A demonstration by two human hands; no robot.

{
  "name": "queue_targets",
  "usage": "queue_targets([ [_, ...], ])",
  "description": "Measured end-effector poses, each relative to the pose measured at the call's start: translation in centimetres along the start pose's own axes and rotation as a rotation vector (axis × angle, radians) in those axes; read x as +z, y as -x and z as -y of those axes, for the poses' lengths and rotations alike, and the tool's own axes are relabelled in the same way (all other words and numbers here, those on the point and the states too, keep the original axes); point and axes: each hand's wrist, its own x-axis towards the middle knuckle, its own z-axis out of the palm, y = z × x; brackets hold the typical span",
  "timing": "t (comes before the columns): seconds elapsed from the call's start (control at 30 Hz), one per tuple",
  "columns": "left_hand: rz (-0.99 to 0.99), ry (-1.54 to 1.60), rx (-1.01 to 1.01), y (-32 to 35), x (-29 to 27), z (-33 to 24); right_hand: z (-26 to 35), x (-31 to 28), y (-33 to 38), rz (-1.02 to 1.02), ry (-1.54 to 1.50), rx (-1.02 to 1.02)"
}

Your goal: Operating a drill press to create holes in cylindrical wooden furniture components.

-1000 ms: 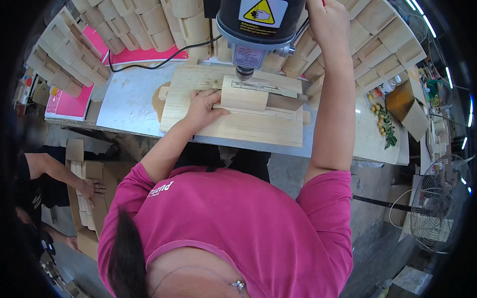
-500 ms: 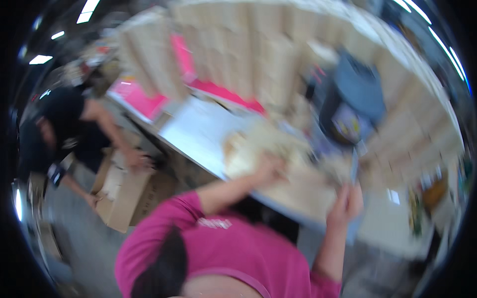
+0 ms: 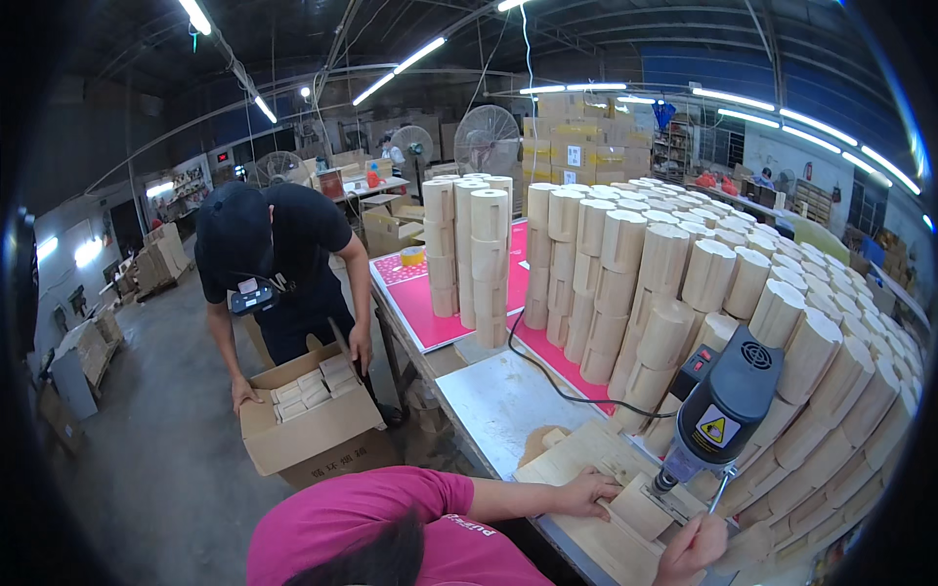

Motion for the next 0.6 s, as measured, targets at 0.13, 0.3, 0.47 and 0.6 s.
queue_targets([
  [0.13, -0.031, -0.025, -0.011, 0.1, -0.7, 1.0, 1.2, -0.1, -9.7, 0.090, -0.030, 0.407],
  [0.3, -0.071, -0.045, 0.014, 0.2, -1.0, 0.7, -5.6, 3.1, -14.4, 0.165, 0.238, 0.395],
  [0.47, -0.113, -0.015, 0.014, 0.6, -0.2, 0.3, -5.0, 1.7, -12.8, 0.199, -0.192, 0.557],
  [0.6, -0.087, 0.049, -0.044, 0.6, -0.1, -1.0, -5.1, -1.1, -7.3, 0.116, -0.338, 0.575],
])
